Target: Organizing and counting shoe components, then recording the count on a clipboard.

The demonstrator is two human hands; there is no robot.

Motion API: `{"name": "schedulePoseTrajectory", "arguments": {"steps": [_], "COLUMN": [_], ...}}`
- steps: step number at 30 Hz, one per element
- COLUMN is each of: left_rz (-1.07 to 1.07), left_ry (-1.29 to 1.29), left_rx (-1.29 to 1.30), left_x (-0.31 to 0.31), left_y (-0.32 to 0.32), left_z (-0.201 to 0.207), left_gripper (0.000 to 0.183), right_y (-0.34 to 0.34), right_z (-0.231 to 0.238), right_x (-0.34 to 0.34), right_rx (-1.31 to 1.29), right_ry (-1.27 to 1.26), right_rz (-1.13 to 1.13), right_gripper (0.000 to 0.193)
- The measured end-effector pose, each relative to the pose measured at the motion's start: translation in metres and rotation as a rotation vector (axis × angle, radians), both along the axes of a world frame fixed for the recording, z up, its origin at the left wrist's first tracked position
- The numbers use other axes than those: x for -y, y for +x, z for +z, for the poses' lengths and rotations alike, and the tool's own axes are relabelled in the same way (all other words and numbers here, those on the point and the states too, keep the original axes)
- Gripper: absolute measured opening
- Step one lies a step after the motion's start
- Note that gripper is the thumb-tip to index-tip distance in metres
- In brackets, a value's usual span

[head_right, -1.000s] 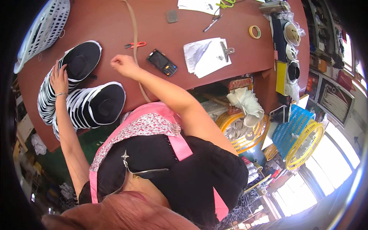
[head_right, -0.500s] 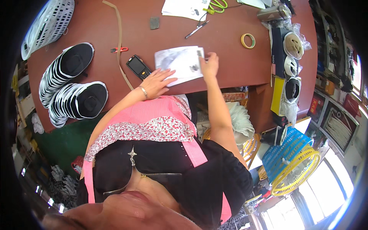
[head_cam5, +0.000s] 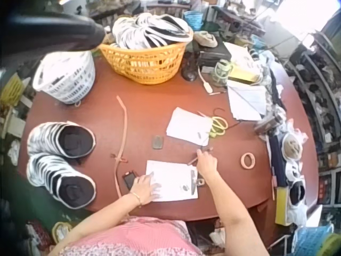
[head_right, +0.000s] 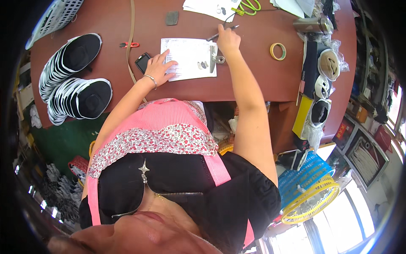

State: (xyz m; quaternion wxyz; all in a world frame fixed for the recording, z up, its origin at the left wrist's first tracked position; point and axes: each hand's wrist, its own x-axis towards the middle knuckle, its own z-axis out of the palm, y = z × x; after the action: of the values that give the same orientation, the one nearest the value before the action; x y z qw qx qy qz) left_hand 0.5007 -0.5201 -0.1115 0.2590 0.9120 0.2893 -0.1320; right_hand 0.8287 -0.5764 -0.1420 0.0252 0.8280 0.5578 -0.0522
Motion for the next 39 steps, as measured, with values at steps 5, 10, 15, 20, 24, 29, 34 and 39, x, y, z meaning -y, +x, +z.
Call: {"name": "schedulePoseTrajectory", "arguments": {"steps": [5,10,15,20,24,29,34,39], "left_rz": [0.021,0.006,0.010,-0.012,-0.035,-0.070,-0.028,-0.055], "left_ry": [0.005,0.025,0.038,0.052,0.040,0.103,0.141,0.138], "left_rx": [0.076,0.124,0.048,-0.023,-0.071,-0.198,-0.172,-0.188], "left_x": [0.003,0.005,0.004,0.004,0.003,0.003,0.003,0.004], "left_y": [-0.014,-0.013,-0.012,-0.007,-0.007,-0.003,-0.004,0.002], "left_z": [-0.010,-0.012,-0.008,-0.003,0.001,0.009,0.006,0.012], "left_gripper": [0.051,0.051,0.052,0.055,0.060,0.068,0.078,0.089], "right_y": [-0.009,-0.018,-0.054,-0.115,-0.151,-0.164,-0.164,-0.165], "right_z": [0.040,0.036,0.024,-0.007,-0.019,-0.017,-0.022,-0.034], "right_x": [0.000,0.055,0.069,0.062,0.053,0.041,0.030,0.027], "right_rx": [-0.105,-0.398,-0.772,-0.970,-1.356,-1.412,-1.395,-1.143], "right_ry": [0.056,0.278,0.753,0.828,0.822,0.766,0.630,0.561], "right_rz": [-0.058,-0.426,-0.507,-0.390,-0.604,-0.559,-0.534,-0.441], "right_gripper": [0.031,0.029,0.013,0.012,0.014,0.014,0.015,0.016]}}
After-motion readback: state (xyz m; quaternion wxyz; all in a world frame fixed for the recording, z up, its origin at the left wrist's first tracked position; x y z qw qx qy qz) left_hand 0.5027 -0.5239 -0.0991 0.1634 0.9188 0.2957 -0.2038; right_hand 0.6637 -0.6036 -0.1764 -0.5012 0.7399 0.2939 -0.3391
